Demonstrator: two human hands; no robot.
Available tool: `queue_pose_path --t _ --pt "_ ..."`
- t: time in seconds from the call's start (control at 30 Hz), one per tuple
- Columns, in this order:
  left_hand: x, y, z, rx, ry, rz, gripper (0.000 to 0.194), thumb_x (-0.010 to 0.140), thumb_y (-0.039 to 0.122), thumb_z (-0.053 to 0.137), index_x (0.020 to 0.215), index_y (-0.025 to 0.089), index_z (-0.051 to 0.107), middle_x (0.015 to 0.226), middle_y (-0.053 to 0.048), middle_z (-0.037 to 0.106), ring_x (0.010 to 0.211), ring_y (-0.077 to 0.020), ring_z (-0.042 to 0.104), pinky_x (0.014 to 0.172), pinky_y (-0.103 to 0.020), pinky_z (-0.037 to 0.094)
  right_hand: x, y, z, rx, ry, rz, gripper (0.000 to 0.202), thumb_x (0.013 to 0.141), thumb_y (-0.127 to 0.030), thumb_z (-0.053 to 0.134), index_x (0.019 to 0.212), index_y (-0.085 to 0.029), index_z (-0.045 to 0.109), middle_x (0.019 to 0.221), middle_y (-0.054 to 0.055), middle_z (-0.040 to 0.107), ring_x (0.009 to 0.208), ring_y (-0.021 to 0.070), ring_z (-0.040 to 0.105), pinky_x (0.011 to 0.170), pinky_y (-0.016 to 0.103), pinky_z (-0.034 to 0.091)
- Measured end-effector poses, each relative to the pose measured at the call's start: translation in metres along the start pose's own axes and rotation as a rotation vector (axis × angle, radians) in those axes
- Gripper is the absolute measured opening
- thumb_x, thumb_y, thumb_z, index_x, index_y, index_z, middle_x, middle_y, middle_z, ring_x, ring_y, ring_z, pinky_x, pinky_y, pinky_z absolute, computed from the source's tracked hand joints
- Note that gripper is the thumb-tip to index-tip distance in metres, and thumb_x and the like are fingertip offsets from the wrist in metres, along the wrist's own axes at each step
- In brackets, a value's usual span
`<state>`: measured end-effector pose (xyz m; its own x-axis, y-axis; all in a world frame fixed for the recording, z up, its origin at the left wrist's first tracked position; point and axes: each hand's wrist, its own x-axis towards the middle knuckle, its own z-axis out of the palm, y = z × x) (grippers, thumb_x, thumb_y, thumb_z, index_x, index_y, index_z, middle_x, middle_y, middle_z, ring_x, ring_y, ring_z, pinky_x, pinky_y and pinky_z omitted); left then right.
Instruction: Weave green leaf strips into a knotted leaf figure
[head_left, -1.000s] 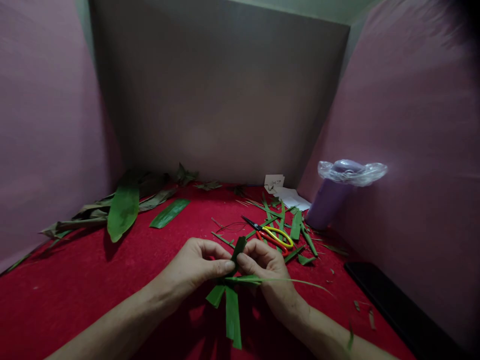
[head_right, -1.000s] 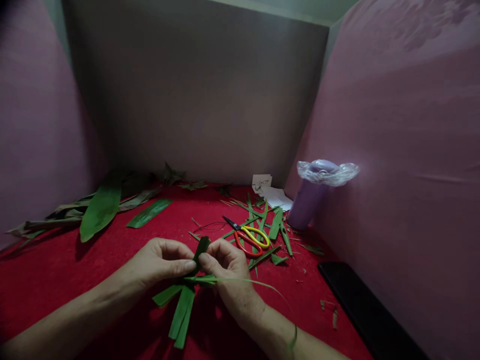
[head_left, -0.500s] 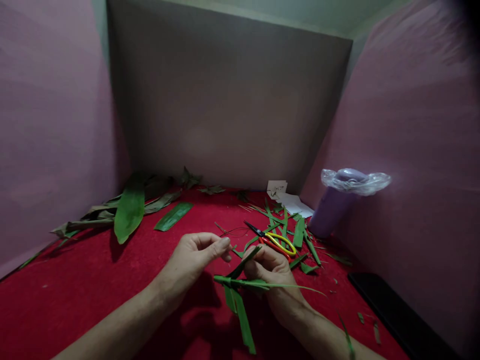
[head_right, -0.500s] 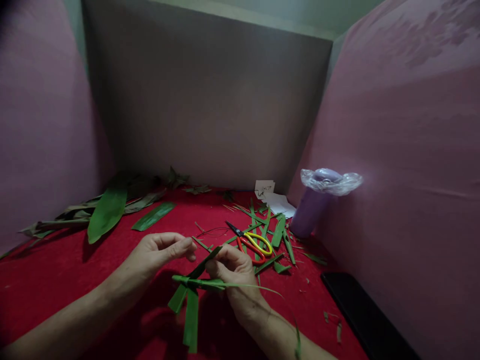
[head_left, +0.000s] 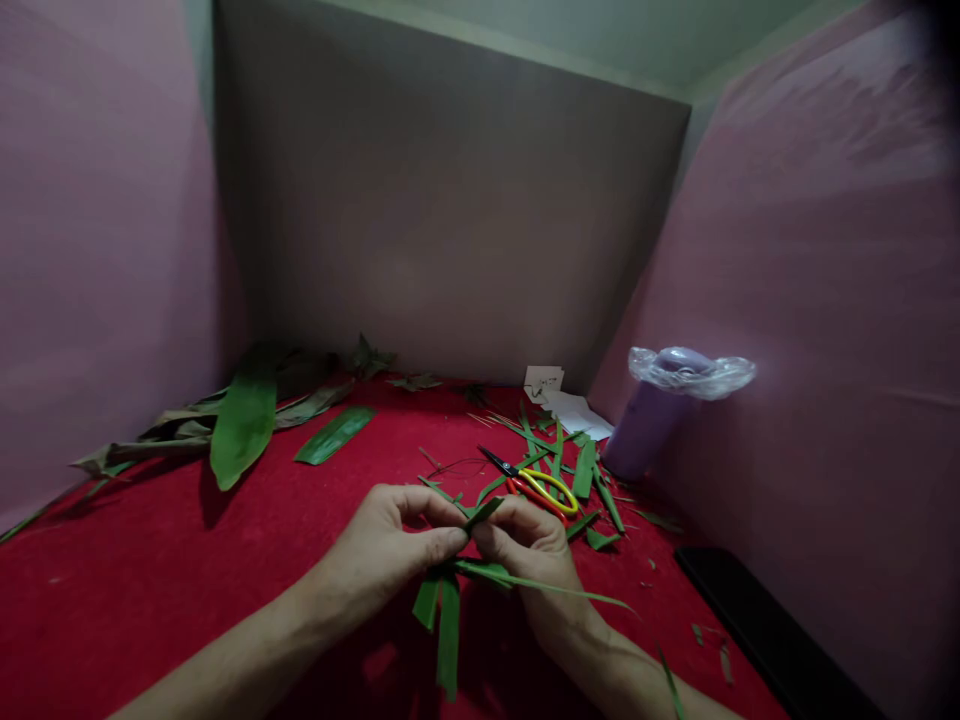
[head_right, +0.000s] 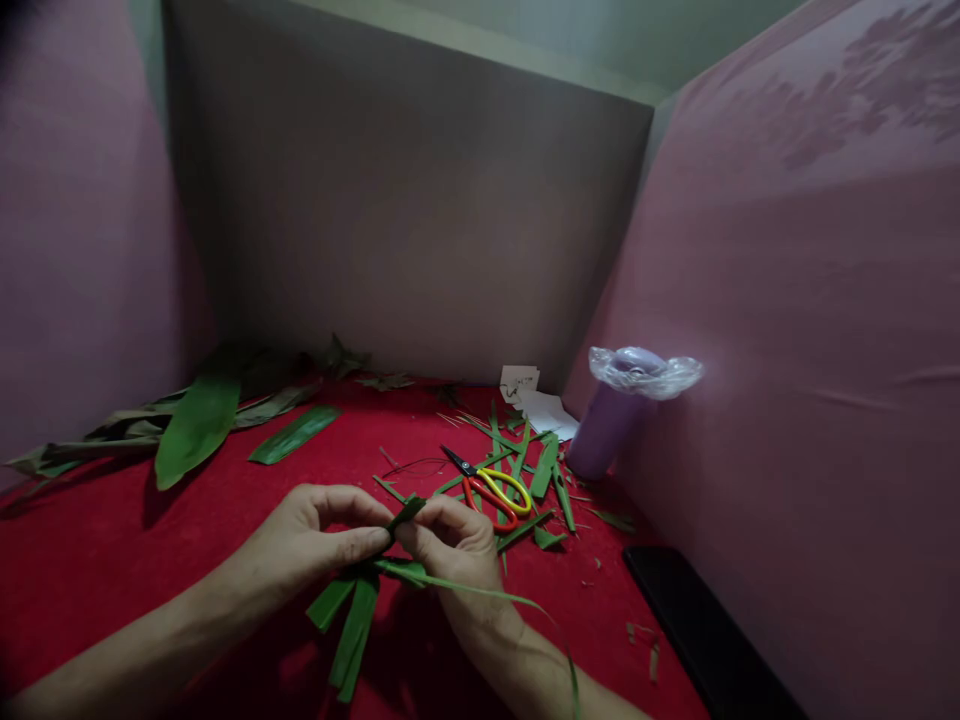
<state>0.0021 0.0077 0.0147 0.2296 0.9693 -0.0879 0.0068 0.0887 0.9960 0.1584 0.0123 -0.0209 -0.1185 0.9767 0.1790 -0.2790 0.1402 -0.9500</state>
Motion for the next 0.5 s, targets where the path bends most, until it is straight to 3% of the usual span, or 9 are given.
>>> queue_pose_path --t 0.1,0.37,0.5 --pt "0.0004 0.0002 -0.0003 0.055 -0.001 0.002 0.015 0.061 0.025 0.074 0.070 0.014 0.071 0.059 -0.001 0.066 0.054 -0.0144 0.058 0.054 -0.026 0.044 0.0005 0.0017 -0.0002 0.014 -0.001 -0.003 0.025 0.061 -0.036 0.078 0.058 -0.017 0.062 0.053 -0.004 0.049 0.049 0.0085 0.040 0.045 0.020 0.032" --pt "-0.0010 0.0036 -0.0006 0.343 0.073 0.178 0.017 0.068 0.029 0.067 0.061 0.014 0.070 0.060 -0.002 0.062 0.062 -0.0173 0.054 0.058 -0.027 0.040 0.0017 0.0050 0.0022 -0.011 -0.046 0.002 0.027 0.067 -0.040 0.073 0.064 -0.017 0.060 0.049 -0.007 0.044 0.041 0.0058 0.032 0.039 0.018 0.026" --pt "0.0005 0.0013 0.0000 0.241 0.063 0.094 0.016 0.064 0.029 0.068 0.058 0.014 0.068 0.052 0.001 0.058 0.052 -0.0137 0.049 0.052 -0.024 0.036 0.0033 0.0057 0.0026 -0.148 -0.022 -0.054 0.033 0.069 -0.046 0.070 0.064 -0.017 0.055 0.051 -0.007 0.045 0.042 0.0059 0.035 0.040 0.017 0.030"
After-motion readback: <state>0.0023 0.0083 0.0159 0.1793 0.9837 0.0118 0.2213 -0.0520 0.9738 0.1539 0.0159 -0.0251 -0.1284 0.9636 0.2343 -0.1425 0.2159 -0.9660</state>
